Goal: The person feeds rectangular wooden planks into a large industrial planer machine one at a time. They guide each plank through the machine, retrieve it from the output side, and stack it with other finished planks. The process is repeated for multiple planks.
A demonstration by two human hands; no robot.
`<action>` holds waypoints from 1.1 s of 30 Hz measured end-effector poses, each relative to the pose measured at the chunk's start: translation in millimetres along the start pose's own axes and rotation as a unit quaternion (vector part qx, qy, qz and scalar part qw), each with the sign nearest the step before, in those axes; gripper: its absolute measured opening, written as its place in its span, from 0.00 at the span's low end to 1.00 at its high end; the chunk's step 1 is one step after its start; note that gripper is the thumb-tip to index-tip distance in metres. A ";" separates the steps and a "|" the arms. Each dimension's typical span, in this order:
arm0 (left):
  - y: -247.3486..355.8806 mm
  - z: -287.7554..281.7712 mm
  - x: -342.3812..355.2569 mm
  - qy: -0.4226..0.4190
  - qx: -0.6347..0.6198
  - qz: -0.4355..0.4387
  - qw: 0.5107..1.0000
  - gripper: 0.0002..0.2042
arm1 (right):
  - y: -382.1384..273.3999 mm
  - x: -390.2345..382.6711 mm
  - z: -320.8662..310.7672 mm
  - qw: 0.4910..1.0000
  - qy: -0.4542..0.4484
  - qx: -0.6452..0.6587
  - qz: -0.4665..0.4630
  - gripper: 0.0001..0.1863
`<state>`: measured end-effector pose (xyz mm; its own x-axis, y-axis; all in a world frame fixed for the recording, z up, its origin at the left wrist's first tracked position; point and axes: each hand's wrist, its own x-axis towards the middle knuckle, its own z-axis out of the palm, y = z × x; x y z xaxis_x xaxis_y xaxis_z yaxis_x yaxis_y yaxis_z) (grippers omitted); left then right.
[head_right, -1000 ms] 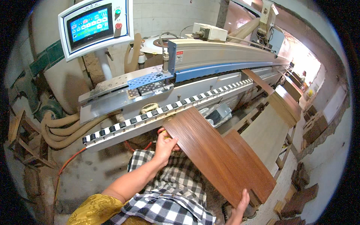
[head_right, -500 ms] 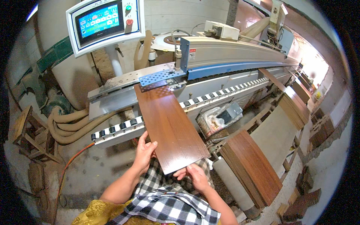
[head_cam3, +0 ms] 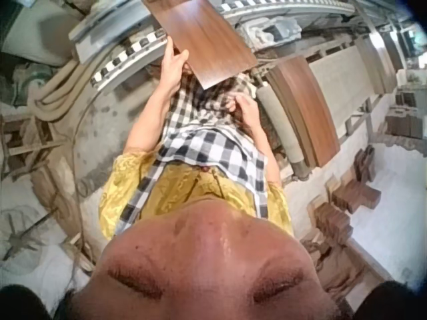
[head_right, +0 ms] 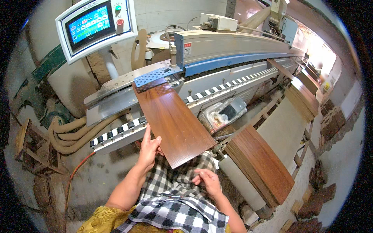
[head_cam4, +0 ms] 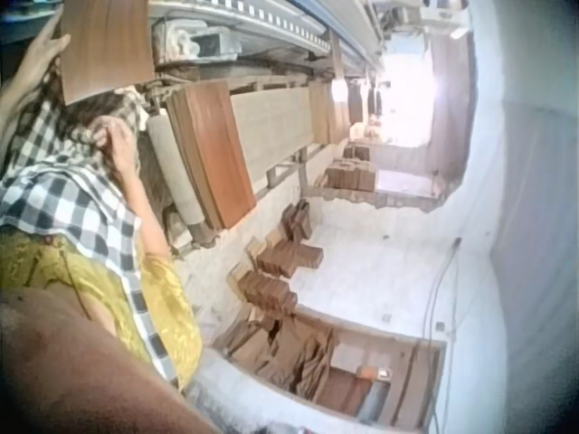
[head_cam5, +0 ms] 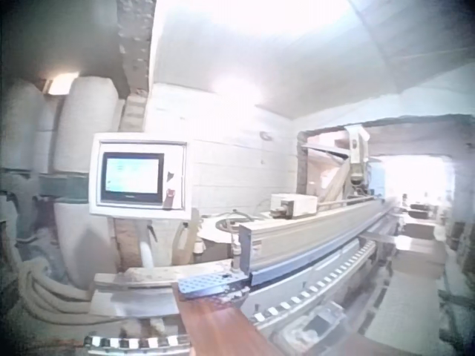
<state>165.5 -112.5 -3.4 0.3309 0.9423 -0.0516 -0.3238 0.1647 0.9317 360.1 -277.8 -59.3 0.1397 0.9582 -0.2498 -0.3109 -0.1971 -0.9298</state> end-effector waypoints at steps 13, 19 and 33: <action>-31.9 94.7 68.3 -0.009 0.027 -0.011 1.000 0.37 | -16.9 -67.0 -95.3 0.955 0.273 0.047 -0.104 0.13; -58.0 133.4 98.1 -0.016 0.028 0.006 0.999 0.34 | -29.2 -122.6 -163.2 0.859 0.465 -0.114 -0.182 0.12; -182.0 197.7 71.0 -0.295 0.429 0.044 0.853 0.34 | 19.4 -211.3 -310.2 0.618 0.687 -0.381 0.025 0.28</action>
<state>423.2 -133.2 -105.6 0.8093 0.5873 -0.0141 0.3132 -0.4111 0.8561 616.1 -548.4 -108.4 0.9773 -0.0302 0.2096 0.1135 -0.7610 -0.6387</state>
